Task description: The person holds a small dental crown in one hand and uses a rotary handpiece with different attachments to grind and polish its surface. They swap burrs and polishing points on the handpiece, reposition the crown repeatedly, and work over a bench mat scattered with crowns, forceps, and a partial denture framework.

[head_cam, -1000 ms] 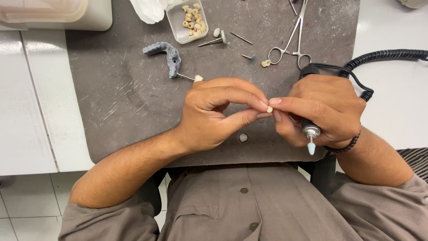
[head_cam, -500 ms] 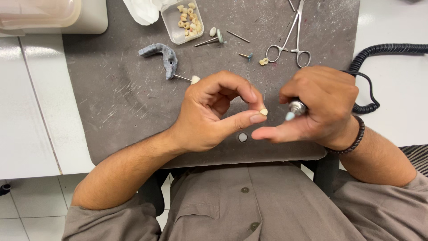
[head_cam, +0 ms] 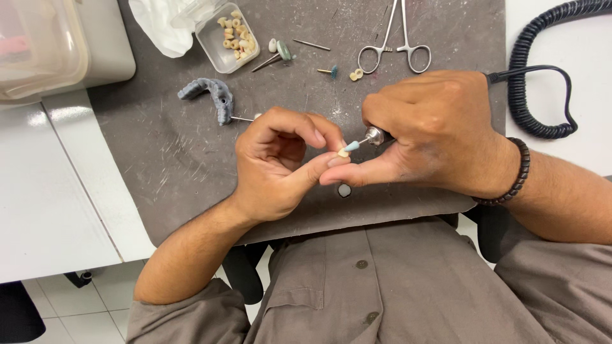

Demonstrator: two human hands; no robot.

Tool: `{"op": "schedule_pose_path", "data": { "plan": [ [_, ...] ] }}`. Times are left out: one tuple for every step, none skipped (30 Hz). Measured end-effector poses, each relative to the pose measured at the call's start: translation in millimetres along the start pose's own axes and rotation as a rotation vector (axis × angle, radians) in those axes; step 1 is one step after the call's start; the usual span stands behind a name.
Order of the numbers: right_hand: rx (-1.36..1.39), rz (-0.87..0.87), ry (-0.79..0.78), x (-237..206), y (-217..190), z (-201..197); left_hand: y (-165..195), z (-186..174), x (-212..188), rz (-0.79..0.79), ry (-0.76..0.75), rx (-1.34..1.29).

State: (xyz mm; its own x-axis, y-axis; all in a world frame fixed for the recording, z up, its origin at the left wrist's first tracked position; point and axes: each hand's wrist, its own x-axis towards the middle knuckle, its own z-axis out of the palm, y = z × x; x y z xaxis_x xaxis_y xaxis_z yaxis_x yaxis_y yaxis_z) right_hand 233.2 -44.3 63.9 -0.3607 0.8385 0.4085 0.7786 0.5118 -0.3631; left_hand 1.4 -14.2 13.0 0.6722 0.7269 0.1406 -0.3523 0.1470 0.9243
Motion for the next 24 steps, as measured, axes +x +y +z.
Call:
{"op": "schedule_pose_path", "data": {
  "plan": [
    [-0.006,0.002,0.0,0.0,0.1,0.2,-0.3,-0.5,0.3,0.006,0.002,0.011],
    [-0.001,0.013,-0.013,-0.6,0.4,0.7,-0.8,-0.8,0.6,0.01,-0.001,0.017],
    [0.004,0.024,-0.028,-1.0,0.6,1.3,-1.0,-0.9,0.5,0.012,-0.001,0.021],
    [0.009,0.034,-0.042,-1.8,0.9,2.0,-1.4,-0.9,0.5,0.013,0.0,0.026],
    [0.011,0.033,-0.043,-2.3,1.2,2.6,-1.4,-1.2,0.4,0.014,0.003,0.032],
    [0.014,0.032,-0.046,-3.2,1.6,3.1,-1.7,-1.2,0.2,0.011,0.007,0.034],
    [0.017,0.03,-0.049,-3.9,1.7,3.7,-1.9,-1.2,0.1,0.009,0.011,0.035],
    [0.018,0.03,-0.047,-4.7,1.6,4.0,-2.2,-1.4,0.2,0.004,0.015,0.032],
    [0.018,0.03,-0.045,-5.2,1.1,4.2,-2.4,-1.6,0.3,0.004,0.016,0.031],
    [0.018,0.029,-0.045,-5.7,0.7,4.1,-2.6,-1.9,0.5,0.003,0.017,0.029],
    [0.024,0.029,-0.047,-5.5,0.7,4.2,-2.7,-2.0,0.8,0.008,0.015,0.029],
    [0.03,0.03,-0.049,-5.1,0.8,4.5,-2.8,-2.5,1.0,0.01,0.012,0.032],
    [0.035,0.032,-0.051,-4.5,0.8,4.5,-2.6,-2.9,1.3,0.011,0.008,0.034],
    [0.038,0.029,-0.051,-4.2,0.9,4.3,-2.7,-3.0,1.6,0.008,0.004,0.037],
    [0.043,0.026,-0.052,-4.0,0.6,4.2,-2.6,-3.0,1.7,0.006,0.002,0.036],
    [0.048,0.024,-0.051,-4.0,0.7,4.2,-2.6,-2.8,1.7,0.005,0.001,0.036],
    [0.053,0.023,-0.047,-3.6,0.7,4.3,-2.4,-2.9,1.8,0.007,0.002,0.033],
    [0.058,0.021,-0.042,-3.8,0.9,4.6,-2.4,-2.7,1.7,0.008,0.002,0.033],
    [0.064,0.02,-0.037,-3.9,1.1,4.7,-2.4,-2.5,1.7,0.009,0.002,0.034],
    [0.066,0.023,-0.036,-4.2,1.5,4.8,-2.3,-2.6,1.5,0.005,0.0,0.036],
    [0.067,0.027,-0.037,-4.2,2.1,4.7,-2.3,-2.4,1.4,0.0,0.0,0.033],
    [0.068,0.031,-0.037,-4.5,2.5,4.7,-2.2,-2.5,1.2,-0.005,0.0,0.029],
    [0.066,0.035,-0.039,-4.6,2.5,5.1,-2.3,-2.5,1.1,-0.01,0.001,0.022],
    [0.065,0.038,-0.042,-4.5,2.4,5.7,-2.3,-2.7,1.0,-0.014,0.003,0.015]
  ]
}}
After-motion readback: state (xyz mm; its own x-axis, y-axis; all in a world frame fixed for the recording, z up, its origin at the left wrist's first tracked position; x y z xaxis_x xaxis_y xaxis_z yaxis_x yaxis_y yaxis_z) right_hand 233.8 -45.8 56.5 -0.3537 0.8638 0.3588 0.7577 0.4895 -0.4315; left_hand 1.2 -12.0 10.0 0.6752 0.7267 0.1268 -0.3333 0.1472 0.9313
